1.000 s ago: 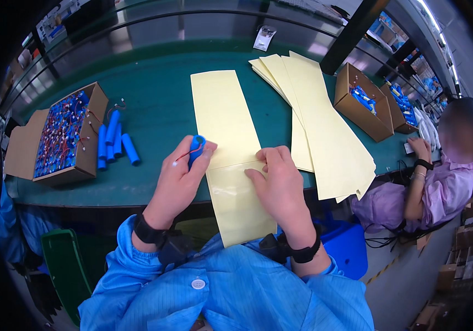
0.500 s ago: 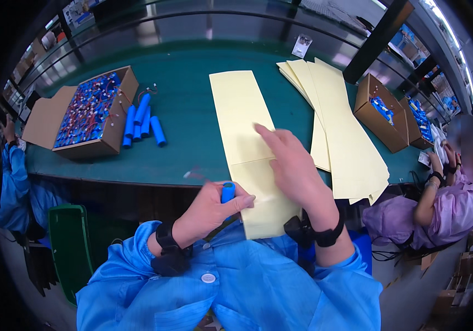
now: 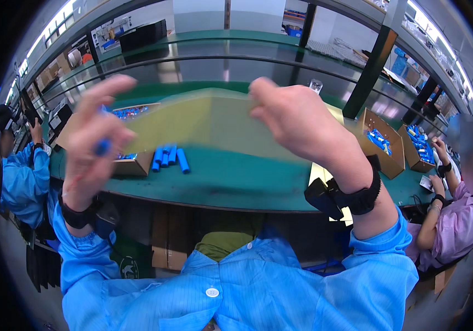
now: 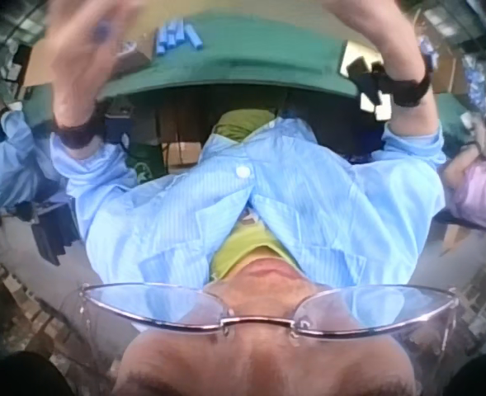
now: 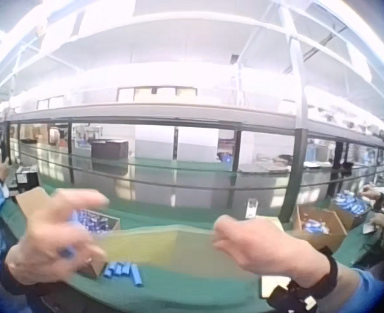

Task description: The recorder assembles small battery packs by applying insulation sheets to individual cells and placing them into a box.

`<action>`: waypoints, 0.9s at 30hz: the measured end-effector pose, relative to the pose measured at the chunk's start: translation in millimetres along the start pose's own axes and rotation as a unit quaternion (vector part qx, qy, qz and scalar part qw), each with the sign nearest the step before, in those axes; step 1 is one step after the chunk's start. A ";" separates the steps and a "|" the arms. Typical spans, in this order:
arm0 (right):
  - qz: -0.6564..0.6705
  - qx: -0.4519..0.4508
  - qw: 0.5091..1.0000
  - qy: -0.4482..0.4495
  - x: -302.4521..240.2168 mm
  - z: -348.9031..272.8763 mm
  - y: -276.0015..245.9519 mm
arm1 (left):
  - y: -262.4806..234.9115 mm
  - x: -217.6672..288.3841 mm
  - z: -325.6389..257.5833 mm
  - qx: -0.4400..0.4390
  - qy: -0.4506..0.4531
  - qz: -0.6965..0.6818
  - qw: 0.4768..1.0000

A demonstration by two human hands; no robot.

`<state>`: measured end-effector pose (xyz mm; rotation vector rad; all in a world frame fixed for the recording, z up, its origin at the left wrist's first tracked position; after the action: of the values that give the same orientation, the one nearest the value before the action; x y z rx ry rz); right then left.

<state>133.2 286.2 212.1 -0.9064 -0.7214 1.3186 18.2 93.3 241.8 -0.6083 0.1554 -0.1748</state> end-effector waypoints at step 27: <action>0.102 -0.182 0.950 0.234 146.1 -51.4 163.8 | 341.4 -26.9 -59.8 -0.192 -0.571 -0.521 0.605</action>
<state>117.1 426.2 36.2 -1.5655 -0.5102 1.0975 20.3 341.2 -1.9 -1.0842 -1.5241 -0.8662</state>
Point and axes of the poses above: each hand's wrist, its own z-axis towards the middle knuckle, its own y-axis out of the palm, x = y × z, the point moved 8 cm from there along z, towards the middle knuckle, and after that the axes turned 2 degrees about -z, right-handed, at the moved point
